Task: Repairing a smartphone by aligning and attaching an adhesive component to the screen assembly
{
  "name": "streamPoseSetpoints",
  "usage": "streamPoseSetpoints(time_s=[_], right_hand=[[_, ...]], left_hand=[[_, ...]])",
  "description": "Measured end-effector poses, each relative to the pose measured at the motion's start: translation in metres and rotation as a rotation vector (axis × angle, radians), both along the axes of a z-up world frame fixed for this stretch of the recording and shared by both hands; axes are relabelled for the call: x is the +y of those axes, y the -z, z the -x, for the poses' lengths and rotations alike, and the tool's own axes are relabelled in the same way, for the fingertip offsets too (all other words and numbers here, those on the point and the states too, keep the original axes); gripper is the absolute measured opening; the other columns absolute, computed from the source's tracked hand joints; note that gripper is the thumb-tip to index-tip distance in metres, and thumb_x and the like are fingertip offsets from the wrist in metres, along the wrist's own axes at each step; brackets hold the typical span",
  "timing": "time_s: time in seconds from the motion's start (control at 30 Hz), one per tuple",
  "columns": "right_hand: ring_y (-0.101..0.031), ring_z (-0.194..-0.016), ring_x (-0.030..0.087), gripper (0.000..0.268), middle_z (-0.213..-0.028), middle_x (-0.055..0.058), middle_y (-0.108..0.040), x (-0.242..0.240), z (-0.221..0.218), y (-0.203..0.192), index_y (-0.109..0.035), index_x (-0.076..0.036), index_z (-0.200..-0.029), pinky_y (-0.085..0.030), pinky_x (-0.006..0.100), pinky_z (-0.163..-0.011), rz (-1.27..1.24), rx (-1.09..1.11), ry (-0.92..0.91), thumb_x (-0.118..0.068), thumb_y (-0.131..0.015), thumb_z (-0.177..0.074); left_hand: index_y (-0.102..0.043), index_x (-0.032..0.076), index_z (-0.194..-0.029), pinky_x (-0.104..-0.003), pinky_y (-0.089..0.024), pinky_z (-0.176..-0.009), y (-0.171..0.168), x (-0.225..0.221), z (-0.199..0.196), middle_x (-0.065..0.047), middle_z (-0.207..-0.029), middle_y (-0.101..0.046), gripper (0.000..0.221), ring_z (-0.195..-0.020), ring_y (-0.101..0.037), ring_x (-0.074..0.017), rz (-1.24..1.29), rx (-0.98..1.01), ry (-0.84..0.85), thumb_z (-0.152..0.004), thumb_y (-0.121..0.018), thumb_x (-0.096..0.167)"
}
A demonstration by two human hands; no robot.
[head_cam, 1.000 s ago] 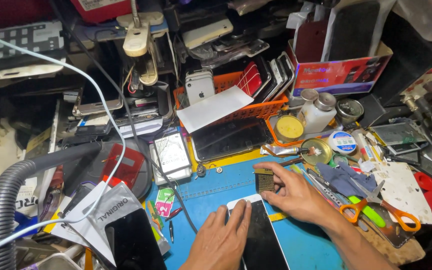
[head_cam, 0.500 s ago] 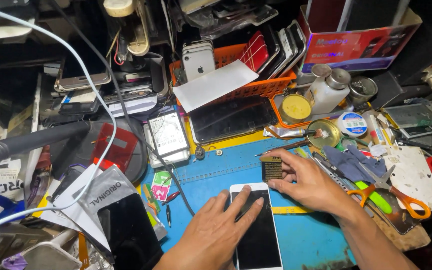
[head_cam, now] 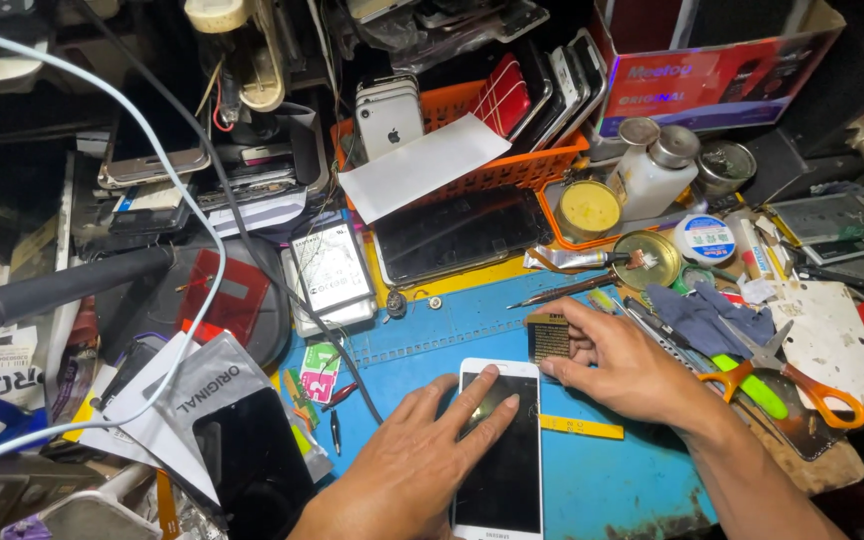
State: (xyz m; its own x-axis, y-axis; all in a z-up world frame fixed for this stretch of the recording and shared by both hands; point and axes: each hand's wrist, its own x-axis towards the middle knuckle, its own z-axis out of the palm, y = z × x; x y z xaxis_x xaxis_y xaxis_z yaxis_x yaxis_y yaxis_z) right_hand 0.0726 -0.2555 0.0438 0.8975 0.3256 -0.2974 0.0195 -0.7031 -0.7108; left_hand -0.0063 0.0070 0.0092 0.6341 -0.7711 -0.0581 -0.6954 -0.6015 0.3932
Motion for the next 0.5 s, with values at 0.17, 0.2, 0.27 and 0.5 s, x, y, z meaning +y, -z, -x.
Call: streamPoseSetpoints(time_s=[0.17, 0.2, 0.27, 0.5], right_hand=[[-0.048, -0.052, 0.009, 0.045, -0.057, -0.001, -0.057, -0.004, -0.001, 0.008, -0.069, -0.025, -0.127, -0.039, 0.028, -0.052, 0.007, 0.028, -0.001, -0.026, -0.08, -0.083], [-0.049, -0.05, 0.009, 0.045, -0.056, -0.001, -0.06, -0.004, -0.001, 0.007, -0.068, -0.024, -0.127, -0.039, 0.028, -0.051, -0.008, 0.048, 0.011, -0.025, -0.08, -0.083], [-0.05, -0.052, 0.01, 0.045, -0.057, 0.0, -0.059, 0.001, 0.001, 0.002, -0.069, -0.025, -0.127, -0.039, 0.028, -0.052, 0.0, 0.073, 0.041, -0.024, -0.08, -0.084], [-0.048, -0.054, 0.011, 0.041, -0.059, -0.003, -0.052, -0.001, 0.0, 0.006, -0.072, -0.025, -0.123, -0.038, 0.03, -0.053, 0.033, 0.04, 0.042, -0.025, -0.081, -0.083]], left_hand=[[-0.026, 0.009, -0.162, -0.057, -0.032, -0.108, 0.002, 0.002, -0.002, -0.026, -0.168, -0.017, 0.154, -0.136, -0.033, -0.0535, 0.04, -0.048, 0.01, -0.04, -0.114, 0.039], [-0.026, 0.009, -0.163, -0.057, -0.03, -0.11, 0.002, 0.002, -0.002, -0.026, -0.167, -0.017, 0.157, -0.137, -0.032, -0.0542, 0.051, -0.032, 0.01, -0.038, -0.116, 0.043], [-0.025, 0.009, -0.163, -0.056, -0.029, -0.111, 0.008, 0.002, -0.001, -0.026, -0.168, -0.017, 0.163, -0.139, -0.03, -0.0537, 0.02, -0.047, 0.014, -0.034, -0.119, 0.043], [-0.022, 0.01, -0.164, -0.057, -0.03, -0.11, -0.003, 0.001, -0.003, -0.024, -0.169, -0.012, 0.159, -0.143, -0.022, -0.0546, -0.012, 0.049, 0.008, -0.043, -0.119, 0.043]])
